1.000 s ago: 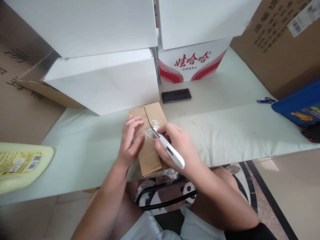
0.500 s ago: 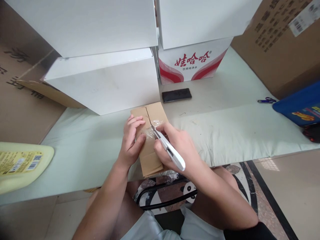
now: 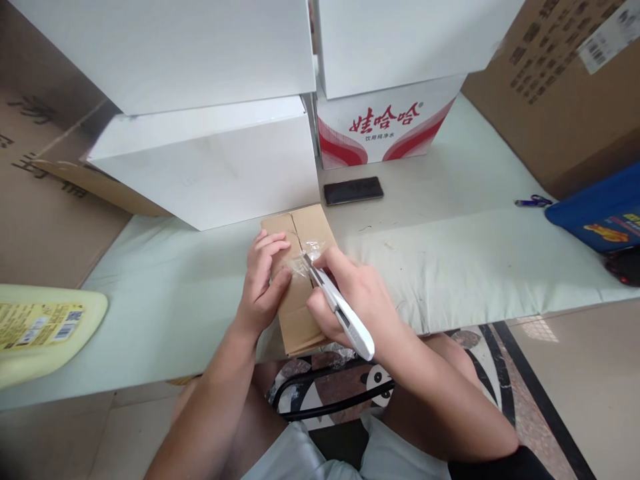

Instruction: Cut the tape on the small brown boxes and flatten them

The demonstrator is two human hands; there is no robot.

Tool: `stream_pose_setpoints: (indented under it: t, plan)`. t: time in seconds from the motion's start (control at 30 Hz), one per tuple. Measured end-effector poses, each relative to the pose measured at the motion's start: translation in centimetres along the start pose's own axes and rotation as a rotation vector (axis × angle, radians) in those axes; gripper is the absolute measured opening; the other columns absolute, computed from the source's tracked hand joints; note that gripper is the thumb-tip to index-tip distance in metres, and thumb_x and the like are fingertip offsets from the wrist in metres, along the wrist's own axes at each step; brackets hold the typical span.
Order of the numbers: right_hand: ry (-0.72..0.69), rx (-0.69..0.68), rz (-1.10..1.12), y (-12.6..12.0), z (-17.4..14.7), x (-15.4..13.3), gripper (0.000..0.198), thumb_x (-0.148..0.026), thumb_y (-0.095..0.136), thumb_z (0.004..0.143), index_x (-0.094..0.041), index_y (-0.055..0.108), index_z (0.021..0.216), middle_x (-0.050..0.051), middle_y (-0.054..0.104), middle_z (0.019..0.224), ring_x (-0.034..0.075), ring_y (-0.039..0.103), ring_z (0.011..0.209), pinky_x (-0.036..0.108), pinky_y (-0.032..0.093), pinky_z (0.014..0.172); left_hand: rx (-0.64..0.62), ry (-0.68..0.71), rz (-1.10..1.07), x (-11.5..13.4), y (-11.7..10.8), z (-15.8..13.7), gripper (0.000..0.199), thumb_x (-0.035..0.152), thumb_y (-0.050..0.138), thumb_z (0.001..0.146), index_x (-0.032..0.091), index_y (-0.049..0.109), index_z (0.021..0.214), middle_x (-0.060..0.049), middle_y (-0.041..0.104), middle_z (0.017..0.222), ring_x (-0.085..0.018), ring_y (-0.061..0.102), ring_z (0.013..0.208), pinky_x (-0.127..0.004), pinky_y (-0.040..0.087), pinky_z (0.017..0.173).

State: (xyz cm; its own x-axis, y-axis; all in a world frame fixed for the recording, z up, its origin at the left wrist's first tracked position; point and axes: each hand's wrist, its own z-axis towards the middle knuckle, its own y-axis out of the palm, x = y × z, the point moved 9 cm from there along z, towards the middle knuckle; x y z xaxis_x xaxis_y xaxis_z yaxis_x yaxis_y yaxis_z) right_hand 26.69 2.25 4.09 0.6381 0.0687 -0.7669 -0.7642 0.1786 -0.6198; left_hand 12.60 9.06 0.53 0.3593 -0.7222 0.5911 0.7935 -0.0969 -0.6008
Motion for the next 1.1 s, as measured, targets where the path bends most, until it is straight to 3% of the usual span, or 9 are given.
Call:
stream_pose_setpoints:
  t: [1.1]
  plan:
    - [-0.046,0.059,0.013,-0.21,-0.51,0.1,0.013,-0.021,0.047,0.077,-0.023,0.049,0.09,-0.001,0.064,0.071,0.014,0.055,0.058,0.025,0.041,0.056,-0.007,-0.024,-0.003,-0.23,0.18,0.09,0.033,0.049,0.043,0.105,0.026,0.055,0.125,-0.01,0.064,0.135,-0.028,0.054,0.137,-0.059,0.03,0.128]
